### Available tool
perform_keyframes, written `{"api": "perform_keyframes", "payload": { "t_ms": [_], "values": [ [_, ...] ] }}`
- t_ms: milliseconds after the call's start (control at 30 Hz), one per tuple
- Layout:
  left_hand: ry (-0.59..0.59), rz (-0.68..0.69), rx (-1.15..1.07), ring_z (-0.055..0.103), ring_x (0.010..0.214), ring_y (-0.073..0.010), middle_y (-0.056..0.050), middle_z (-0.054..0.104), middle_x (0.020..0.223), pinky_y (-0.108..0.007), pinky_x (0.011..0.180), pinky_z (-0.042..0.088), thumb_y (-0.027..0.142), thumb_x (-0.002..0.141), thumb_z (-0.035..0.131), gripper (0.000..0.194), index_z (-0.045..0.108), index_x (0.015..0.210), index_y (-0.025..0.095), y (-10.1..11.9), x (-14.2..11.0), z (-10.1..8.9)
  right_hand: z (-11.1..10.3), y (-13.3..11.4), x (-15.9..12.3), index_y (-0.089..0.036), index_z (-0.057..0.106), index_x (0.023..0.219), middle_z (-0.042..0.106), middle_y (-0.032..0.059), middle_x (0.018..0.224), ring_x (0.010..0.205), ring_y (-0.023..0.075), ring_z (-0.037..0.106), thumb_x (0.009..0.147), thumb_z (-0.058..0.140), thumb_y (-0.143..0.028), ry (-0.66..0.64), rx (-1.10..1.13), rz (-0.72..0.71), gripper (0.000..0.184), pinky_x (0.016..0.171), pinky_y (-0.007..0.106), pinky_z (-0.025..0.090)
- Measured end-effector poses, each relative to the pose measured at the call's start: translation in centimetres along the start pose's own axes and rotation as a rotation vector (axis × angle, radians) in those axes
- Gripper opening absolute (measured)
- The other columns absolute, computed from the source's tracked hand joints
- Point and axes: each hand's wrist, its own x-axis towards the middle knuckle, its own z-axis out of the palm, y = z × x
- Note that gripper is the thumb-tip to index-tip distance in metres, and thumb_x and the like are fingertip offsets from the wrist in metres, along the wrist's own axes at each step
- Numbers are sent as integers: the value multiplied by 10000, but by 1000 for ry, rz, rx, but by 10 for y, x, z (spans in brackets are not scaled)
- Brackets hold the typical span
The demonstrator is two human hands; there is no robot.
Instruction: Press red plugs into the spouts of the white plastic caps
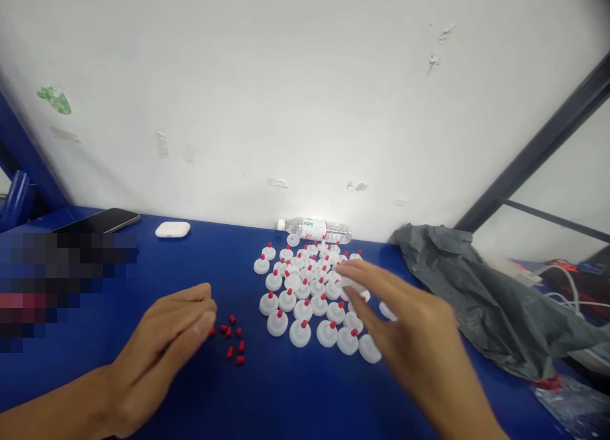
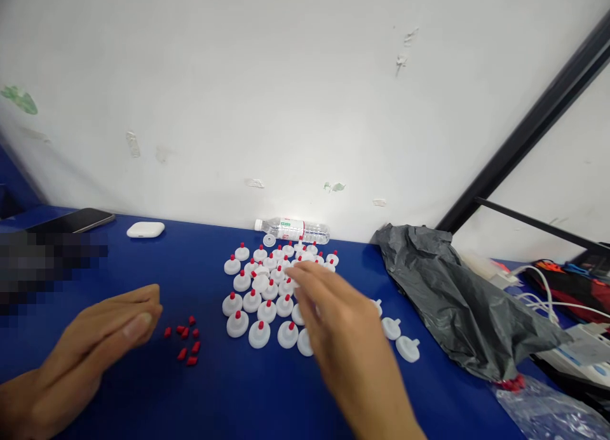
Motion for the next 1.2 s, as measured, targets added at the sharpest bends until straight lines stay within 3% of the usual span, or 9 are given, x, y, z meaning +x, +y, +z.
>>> {"api": "perform_keyframes", "payload": {
  "t_ms": [133,233,333,467,600,967,1200],
  "values": [
    [-230,184,-19,600,890,-190,-47,657,917,-319,839,552,77,954,454,203,612,957,205,19,21,-2,-28,46,-5,-270,732,1036,780,35,1059,819,236,759,941,604,-382,13,-155,230,195,697,332,594],
    [-308,196,-18,584,1037,-197,-61,651,1031,-302,916,531,62,956,494,197,623,1000,203,25,23,4,-34,73,-10,-272,753,963,766,49,1049,934,268,726,910,621,-460,-93,-196,280,236,834,378,557],
    [-352,120,-28,570,1090,-198,-59,634,1083,-286,923,529,72,951,521,188,629,992,220,22,21,11,-32,88,-13,-257,775,902,767,71,969,878,265,709,892,625,-465,-225,-146,354,257,799,370,537],
    [-400,49,-44,543,1106,-205,-58,612,1102,-297,933,525,96,957,509,162,611,976,221,17,20,14,-28,90,-12,-261,781,870,774,47,822,743,229,707,881,618,-431,-439,-27,491,236,677,315,510],
    [-405,18,-40,531,1111,-207,-59,598,1116,-309,953,515,109,959,506,147,600,980,220,17,19,15,-23,85,-10,-261,785,882,785,36,828,763,222,716,892,585,-370,-535,35,519,228,682,299,501],
    [-337,18,-61,570,1013,-180,-39,629,1054,-260,878,519,81,928,523,160,600,942,220,16,20,13,-21,84,-12,-259,802,808,782,42,786,698,222,706,860,582,-333,-524,-27,485,237,630,295,491],
    [-342,-44,-1,563,982,-201,-49,629,1048,-300,859,508,131,951,484,142,596,924,214,12,19,16,-20,88,-14,-264,808,867,786,34,814,742,225,718,872,580,-318,-542,-79,506,234,661,300,496]
  ]
}}
